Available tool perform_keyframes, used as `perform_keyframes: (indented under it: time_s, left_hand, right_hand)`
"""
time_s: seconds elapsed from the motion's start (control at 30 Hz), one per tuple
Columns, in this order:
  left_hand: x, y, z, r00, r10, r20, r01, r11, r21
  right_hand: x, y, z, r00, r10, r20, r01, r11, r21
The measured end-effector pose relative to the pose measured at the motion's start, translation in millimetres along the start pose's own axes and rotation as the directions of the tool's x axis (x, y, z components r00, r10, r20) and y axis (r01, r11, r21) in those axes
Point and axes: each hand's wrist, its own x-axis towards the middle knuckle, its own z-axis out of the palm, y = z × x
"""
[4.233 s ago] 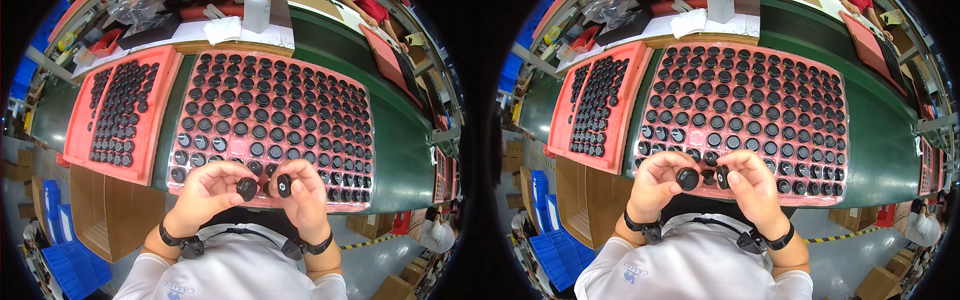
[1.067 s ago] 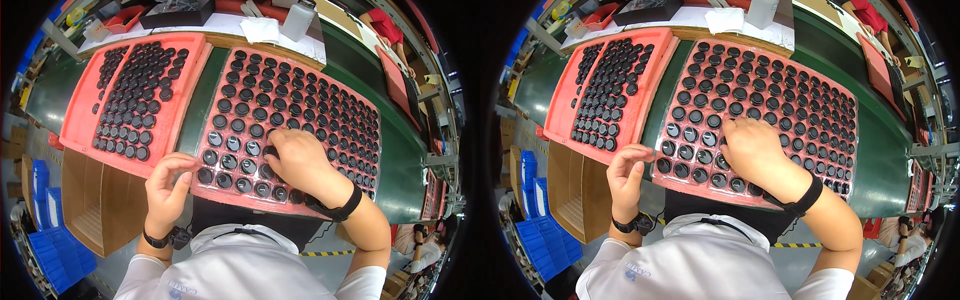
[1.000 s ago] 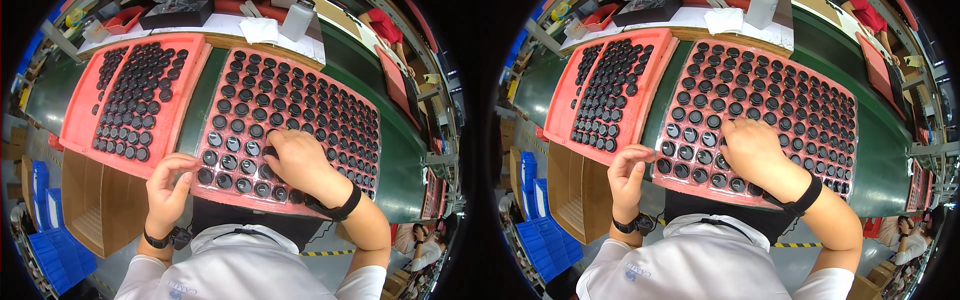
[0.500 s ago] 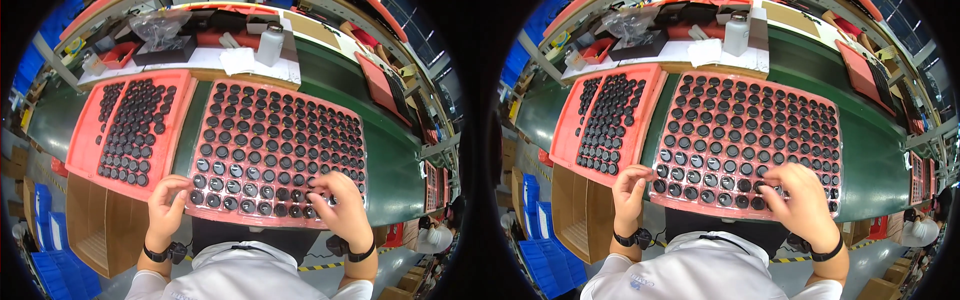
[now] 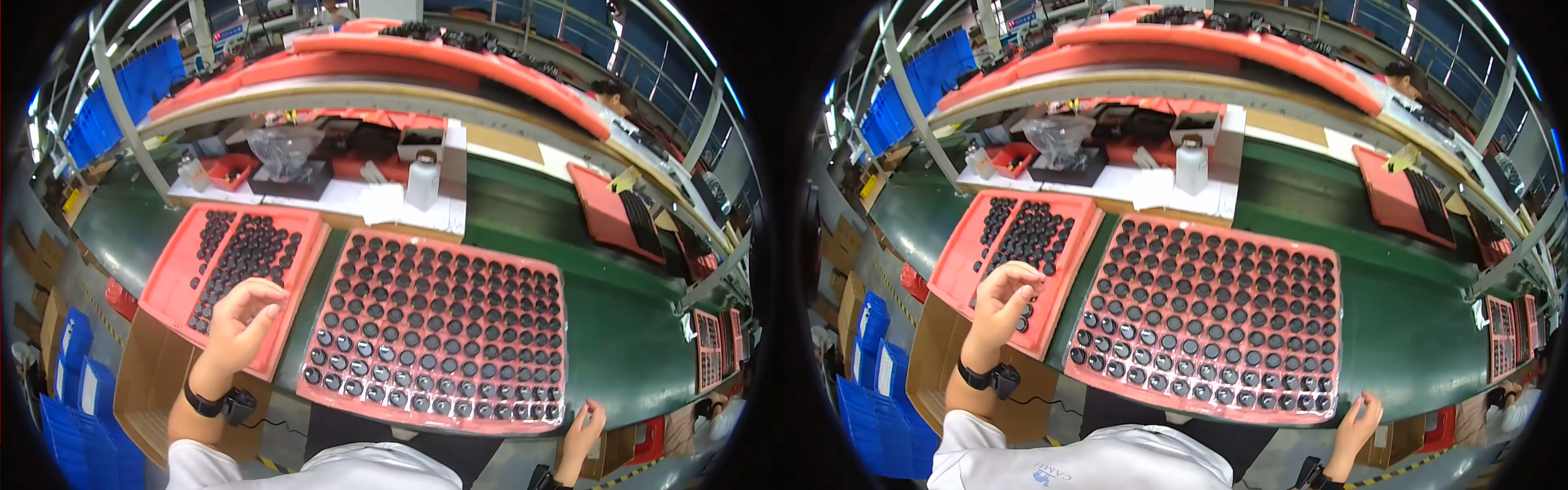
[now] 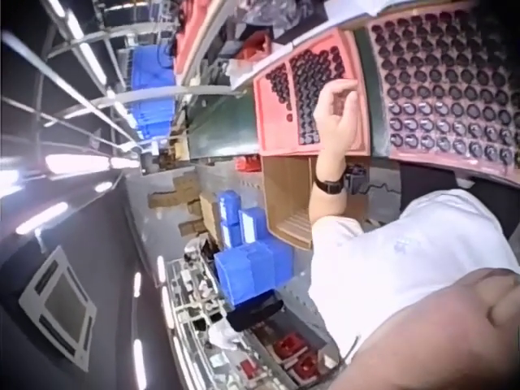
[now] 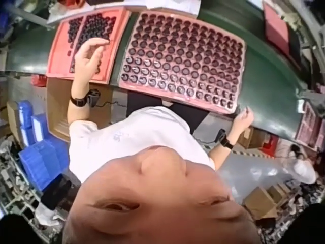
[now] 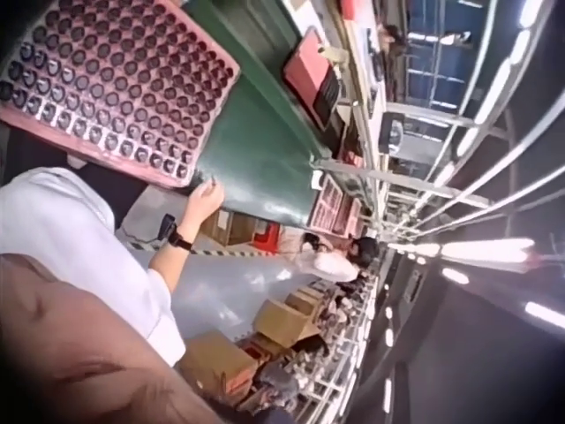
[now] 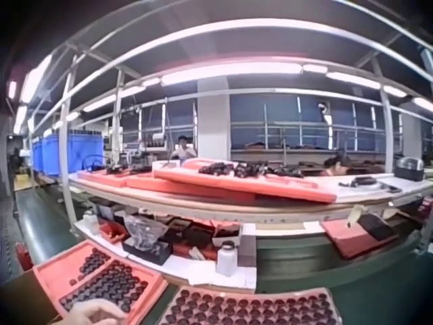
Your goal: The person picks up a black component and fits it into a black housing, pressing them together by hand before placing the assembly back into a tray. This process is repeated for several units, with the person occasionally reaching for more components from a nearby bin.
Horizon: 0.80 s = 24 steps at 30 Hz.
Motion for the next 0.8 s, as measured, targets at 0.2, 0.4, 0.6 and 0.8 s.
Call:
perform_keyframes:
  time_s: [0.2, 0.4, 0.6, 0.8]
  left_hand:
    - [73.0, 65.0, -0.6, 0.997, 0.018, 0.075, -0.016, 1.000, -0.022]
    - [167.7, 137.4, 7.0, 0.981, 0.041, 0.192, -0.045, 0.999, 0.019]
    - [269.6, 164.2, 15.1, 0.993, 0.088, 0.082, -0.101, 0.978, 0.183]
    - [364.2, 157.1, 39.0, 0.978, 0.189, 0.087, -0.205, 0.804, 0.558]
  right_hand:
    - [-1.3, 22.8, 20.5, 0.998, -0.059, -0.020, 0.057, 0.995, -0.085]
    - [-1.8, 18.1, 26.2, 0.992, -0.033, -0.125, 0.017, 0.992, -0.127]
    - [2.3, 7.5, 23.6, 0.994, -0.026, -0.104, 0.013, 0.993, -0.121]
    - [0.1, 10.9, 23.4, 0.995, 0.016, -0.103, -0.030, 0.990, -0.140]
